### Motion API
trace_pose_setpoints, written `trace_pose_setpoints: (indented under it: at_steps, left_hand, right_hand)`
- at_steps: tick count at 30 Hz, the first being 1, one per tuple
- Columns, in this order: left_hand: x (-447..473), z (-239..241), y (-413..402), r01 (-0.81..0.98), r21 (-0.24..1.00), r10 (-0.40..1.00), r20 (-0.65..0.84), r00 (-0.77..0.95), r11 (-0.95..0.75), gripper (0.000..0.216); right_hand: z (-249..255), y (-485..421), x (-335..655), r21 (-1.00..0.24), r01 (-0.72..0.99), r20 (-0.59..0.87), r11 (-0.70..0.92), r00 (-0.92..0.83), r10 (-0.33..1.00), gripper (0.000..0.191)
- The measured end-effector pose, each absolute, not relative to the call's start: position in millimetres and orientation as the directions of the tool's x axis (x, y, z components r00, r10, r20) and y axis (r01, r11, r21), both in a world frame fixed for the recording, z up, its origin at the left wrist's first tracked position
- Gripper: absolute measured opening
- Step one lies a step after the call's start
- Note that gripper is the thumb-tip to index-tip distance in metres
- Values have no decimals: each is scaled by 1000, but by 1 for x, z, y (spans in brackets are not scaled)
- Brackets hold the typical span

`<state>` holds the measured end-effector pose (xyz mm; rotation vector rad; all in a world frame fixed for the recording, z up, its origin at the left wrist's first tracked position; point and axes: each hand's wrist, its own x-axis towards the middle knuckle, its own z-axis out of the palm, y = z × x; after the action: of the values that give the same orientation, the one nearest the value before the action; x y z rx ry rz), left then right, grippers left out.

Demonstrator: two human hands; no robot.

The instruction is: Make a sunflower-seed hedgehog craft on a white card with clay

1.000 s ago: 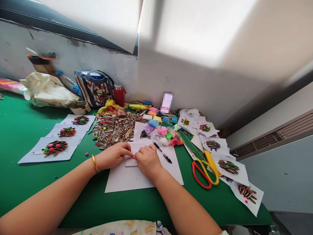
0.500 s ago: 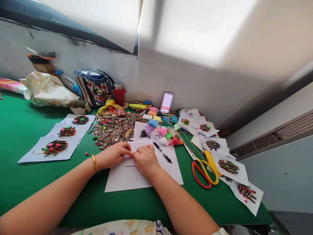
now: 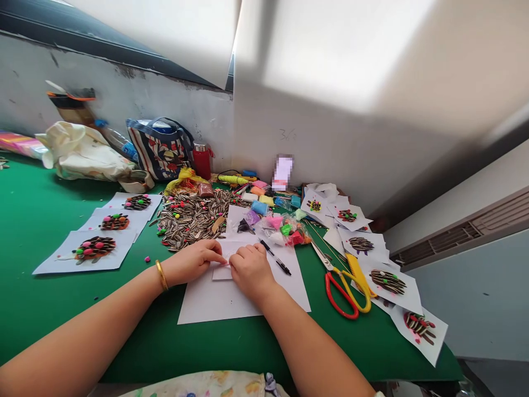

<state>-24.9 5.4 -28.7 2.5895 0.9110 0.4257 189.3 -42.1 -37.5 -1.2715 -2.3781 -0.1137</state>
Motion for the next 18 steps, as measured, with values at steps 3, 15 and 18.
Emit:
trace_pose_setpoints:
  at_steps: [3, 15, 18]
  left_hand:
    - [-24, -28, 5, 531, 426, 640, 166, 750, -732, 47]
    - [-24, -16, -1, 517, 285, 571, 154, 806, -807, 39]
    - [-22, -14, -4, 511, 175, 536, 149, 831, -842, 32]
  right_hand:
    - [-34, -42, 197, -160, 814, 408, 558, -460, 789, 10]
    - [-34, -39, 201, -263, 820, 401, 509, -387, 830, 9]
    - [-35, -39, 202, -281, 822, 394, 495, -372, 841, 8]
